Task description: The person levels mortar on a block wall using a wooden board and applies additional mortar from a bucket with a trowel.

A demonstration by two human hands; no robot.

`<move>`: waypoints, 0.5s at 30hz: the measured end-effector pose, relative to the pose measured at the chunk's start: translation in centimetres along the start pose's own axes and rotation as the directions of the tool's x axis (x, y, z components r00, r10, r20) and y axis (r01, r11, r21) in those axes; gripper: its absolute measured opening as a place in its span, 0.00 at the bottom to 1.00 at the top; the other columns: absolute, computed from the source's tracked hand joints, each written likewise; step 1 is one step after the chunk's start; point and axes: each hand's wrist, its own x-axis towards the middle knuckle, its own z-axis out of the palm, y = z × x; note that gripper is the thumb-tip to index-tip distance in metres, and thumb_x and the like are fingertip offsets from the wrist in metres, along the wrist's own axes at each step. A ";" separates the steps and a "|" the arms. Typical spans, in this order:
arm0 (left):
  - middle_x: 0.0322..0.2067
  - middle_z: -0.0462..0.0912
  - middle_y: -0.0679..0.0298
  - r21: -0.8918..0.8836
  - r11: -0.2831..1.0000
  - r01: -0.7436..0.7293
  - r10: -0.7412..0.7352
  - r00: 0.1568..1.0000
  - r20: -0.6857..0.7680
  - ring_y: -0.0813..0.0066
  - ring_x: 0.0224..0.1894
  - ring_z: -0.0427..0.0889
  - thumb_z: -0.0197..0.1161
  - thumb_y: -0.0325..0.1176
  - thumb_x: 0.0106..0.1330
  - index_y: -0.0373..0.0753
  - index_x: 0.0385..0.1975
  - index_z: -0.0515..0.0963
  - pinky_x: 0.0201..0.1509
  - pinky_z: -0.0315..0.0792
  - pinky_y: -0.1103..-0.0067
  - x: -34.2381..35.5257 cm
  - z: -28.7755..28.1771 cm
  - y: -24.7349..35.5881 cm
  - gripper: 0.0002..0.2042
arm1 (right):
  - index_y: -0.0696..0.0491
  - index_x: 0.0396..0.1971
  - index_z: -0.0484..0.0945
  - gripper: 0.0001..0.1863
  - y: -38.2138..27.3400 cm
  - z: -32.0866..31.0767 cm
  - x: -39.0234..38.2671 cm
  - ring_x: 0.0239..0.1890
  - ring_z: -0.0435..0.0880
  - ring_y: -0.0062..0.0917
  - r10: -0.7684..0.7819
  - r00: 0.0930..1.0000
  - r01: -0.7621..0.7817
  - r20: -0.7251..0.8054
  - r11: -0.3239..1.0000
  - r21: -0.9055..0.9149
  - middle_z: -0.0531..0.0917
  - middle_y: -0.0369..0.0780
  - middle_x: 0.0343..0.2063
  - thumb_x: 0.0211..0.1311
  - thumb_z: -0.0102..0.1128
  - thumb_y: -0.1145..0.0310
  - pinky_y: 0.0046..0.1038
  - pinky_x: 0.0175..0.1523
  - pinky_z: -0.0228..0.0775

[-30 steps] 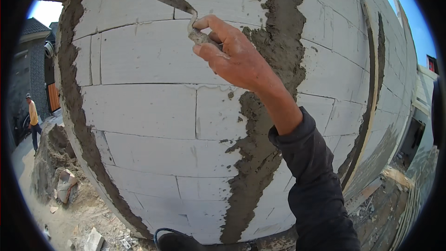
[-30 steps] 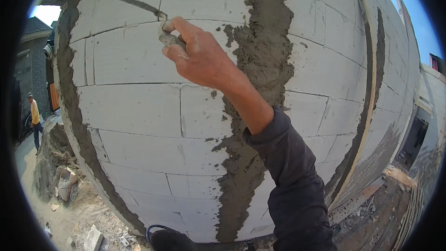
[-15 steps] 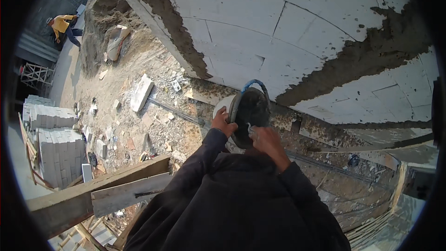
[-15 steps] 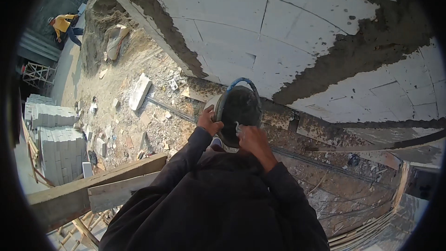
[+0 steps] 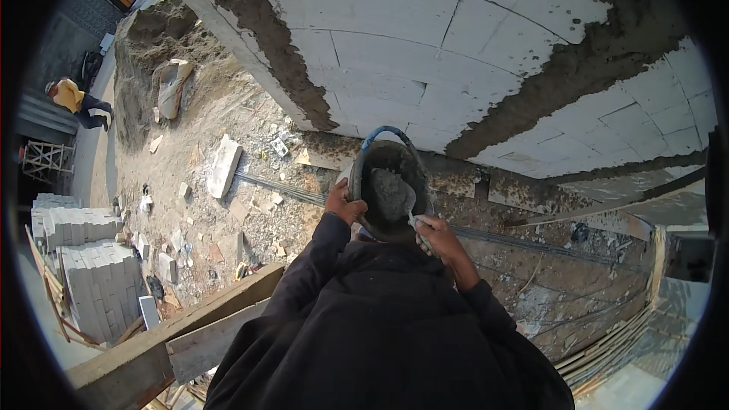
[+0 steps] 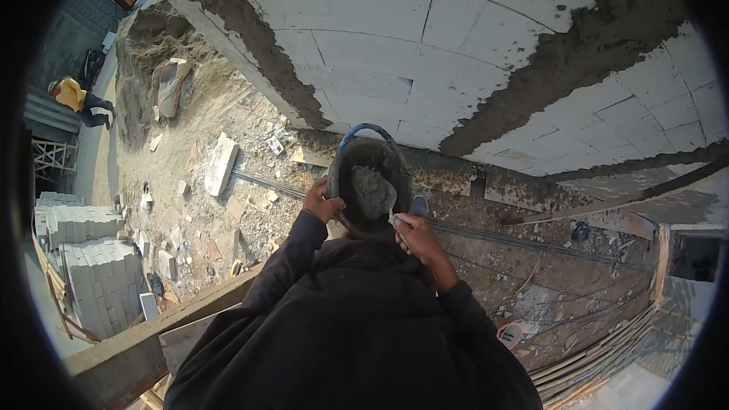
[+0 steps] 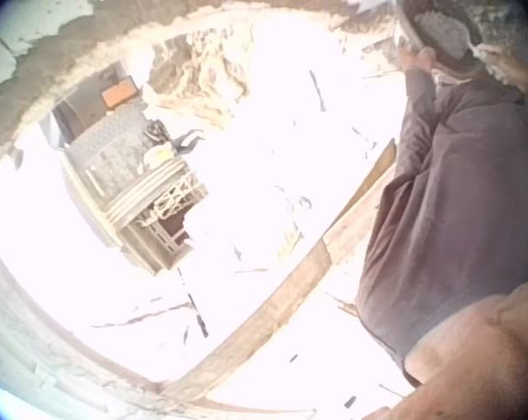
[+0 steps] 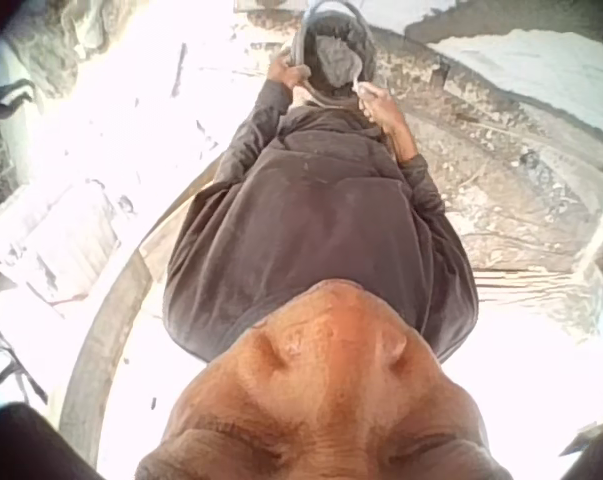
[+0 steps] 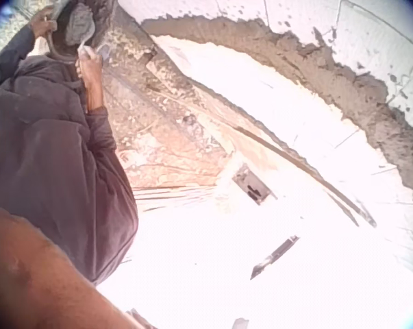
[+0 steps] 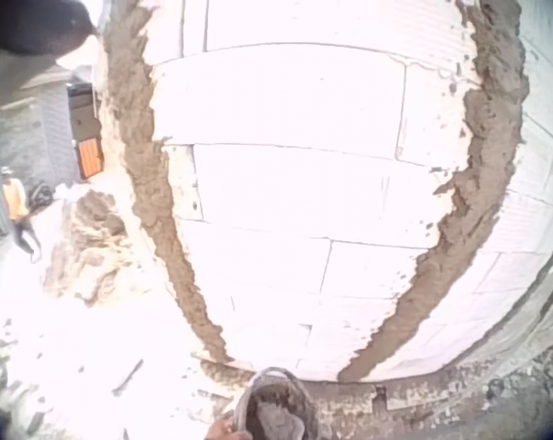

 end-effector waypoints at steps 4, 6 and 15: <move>0.55 0.80 0.51 -0.039 0.998 0.049 -0.049 0.999 -0.003 0.56 0.52 0.82 0.72 0.31 0.46 0.33 0.34 0.88 0.47 0.81 0.66 1.5 0.1 -2.6 0.14 | 0.59 0.63 0.73 0.20 -8.5 -3.9 -2.6 0.21 0.72 0.14 -0.187 0.980 0.199 -0.071 0.929 0.311 0.78 0.35 0.27 0.79 0.50 0.65 0.21 0.24 0.65; 0.45 0.83 0.57 -0.097 0.995 -0.024 0.026 1.000 0.013 0.63 0.36 0.88 0.71 0.25 0.44 0.31 0.30 0.86 0.35 0.83 0.69 2.6 1.3 -1.6 0.11 | 0.61 0.65 0.70 0.22 -17.7 -7.0 -9.1 0.23 0.74 0.15 -0.402 0.895 0.445 -0.193 0.834 0.326 0.79 0.37 0.29 0.80 0.49 0.64 0.22 0.24 0.66; 0.39 0.89 0.55 0.116 0.989 0.090 -0.090 0.996 -0.005 0.62 0.40 0.90 0.68 0.23 0.45 0.32 0.48 0.83 0.43 0.84 0.70 7.0 3.6 2.9 0.24 | 0.62 0.63 0.72 0.21 -47.5 -11.9 -40.2 0.24 0.78 0.16 -0.540 -0.836 0.186 0.097 -0.445 -0.876 0.80 0.38 0.32 0.74 0.57 0.73 0.22 0.24 0.70</move>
